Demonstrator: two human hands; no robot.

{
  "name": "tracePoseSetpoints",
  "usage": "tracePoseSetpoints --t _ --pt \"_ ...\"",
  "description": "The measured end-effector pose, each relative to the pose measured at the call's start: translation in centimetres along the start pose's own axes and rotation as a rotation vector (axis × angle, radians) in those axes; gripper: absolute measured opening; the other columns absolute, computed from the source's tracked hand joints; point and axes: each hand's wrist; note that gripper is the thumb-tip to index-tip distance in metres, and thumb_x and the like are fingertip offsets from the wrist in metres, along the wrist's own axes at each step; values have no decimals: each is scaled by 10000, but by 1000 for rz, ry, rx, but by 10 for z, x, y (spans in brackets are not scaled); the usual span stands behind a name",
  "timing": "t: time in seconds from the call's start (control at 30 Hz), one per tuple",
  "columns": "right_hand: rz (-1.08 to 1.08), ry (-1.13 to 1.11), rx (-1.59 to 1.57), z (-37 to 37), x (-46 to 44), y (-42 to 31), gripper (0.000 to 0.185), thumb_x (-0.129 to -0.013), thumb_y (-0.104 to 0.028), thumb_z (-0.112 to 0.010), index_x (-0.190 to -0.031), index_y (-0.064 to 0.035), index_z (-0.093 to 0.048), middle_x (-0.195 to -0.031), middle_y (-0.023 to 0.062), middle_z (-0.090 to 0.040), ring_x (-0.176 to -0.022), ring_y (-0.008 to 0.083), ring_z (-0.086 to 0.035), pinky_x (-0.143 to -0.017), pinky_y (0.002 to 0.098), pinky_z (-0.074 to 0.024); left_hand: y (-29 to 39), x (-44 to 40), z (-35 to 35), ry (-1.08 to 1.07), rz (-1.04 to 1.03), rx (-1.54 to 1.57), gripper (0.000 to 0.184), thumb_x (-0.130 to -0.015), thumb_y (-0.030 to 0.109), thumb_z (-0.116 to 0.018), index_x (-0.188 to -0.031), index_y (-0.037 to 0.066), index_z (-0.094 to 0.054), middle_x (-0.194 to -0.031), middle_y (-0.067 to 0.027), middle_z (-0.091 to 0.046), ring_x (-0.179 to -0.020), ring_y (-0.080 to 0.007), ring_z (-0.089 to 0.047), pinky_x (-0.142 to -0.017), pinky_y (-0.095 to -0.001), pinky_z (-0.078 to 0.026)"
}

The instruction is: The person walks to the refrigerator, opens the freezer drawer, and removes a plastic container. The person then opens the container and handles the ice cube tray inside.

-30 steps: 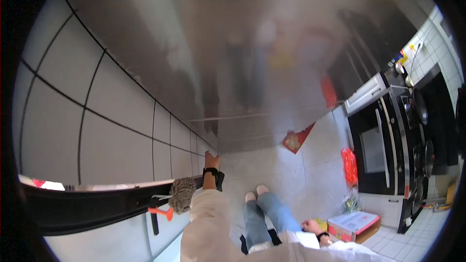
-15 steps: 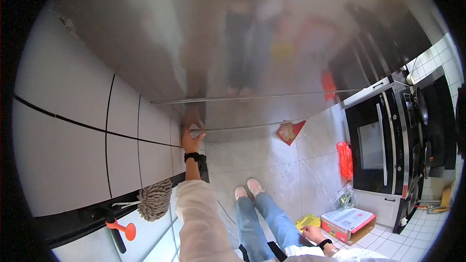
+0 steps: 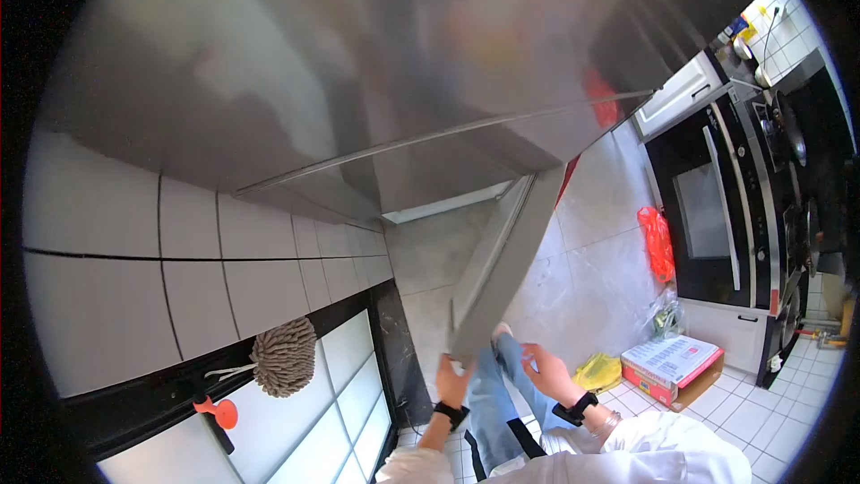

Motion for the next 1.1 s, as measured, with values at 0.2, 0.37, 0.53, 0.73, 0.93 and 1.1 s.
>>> tracePoseSetpoints --t 0.2,0.37,0.53,0.73,0.93,1.1 --pt "-143 287 -92 2 2 37 681 -856 -312 -615 -1344 59 -317 -1284 266 -451 -1159 396 -475 -952 415 -409 35 48 -66 -608 -449 -25 333 -838 199 -615 -1133 61 -545 -1039 -135 -620 -930 -325 -604 -777 -401 -489" --pt "-258 483 -48 37 7 127 599 -889 -218 -564 -1368 38 -311 -1301 256 -437 -1231 372 -411 -1038 400 -323 45 -15 -107 -631 -447 159 177 -882 123 -555 -1040 60 -603 -994 -108 -649 -895 -283 -619 -775 -362 -485" --pt "-305 758 135 70 -9 180 476 -965 -251 -405 -1371 -5 -363 -1356 158 -437 -1229 318 -415 -1045 390 -284 14 -154 -137 -492 -189 305 183 -906 145 -529 -1024 53 -635 -998 -81 -665 -907 -195 -623 -785 -297 -474" --pt "-345 1158 405 95 -51 237 424 -991 -251 -292 -1264 -21 -520 -1261 116 -554 -1179 256 -472 -996 354 -316 -10 -317 -155 -601 207 855 404 -964 298 -395 -1304 90 -462 -1301 -92 -532 -1196 -212 -499 -1013 -366 -324" --pt "-242 1430 718 97 -57 312 472 -991 -260 -245 -1247 28 -517 -1262 148 -542 -1220 247 -460 -1062 348 -286 -61 -485 -189 -474 -64 1096 510 -963 351 -373 -1400 90 -351 -1432 -93 -394 -1339 -214 -334 -1094 -391 -207" --pt "-131 1661 852 87 -86 316 403 -993 -231 -256 -1086 3 -571 -1055 156 -606 -964 306 -552 -837 380 -390 -17 -512 -187 -203 -406 1084 549 -963 354 -362 -1420 59 -283 -1421 -126 -399 -1336 -235 -336 -1092 -404 -216"
Point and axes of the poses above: each hand's wrist, its own x-axis away from the middle knuckle, its own z-axis out of the back of the hand, y = z × x
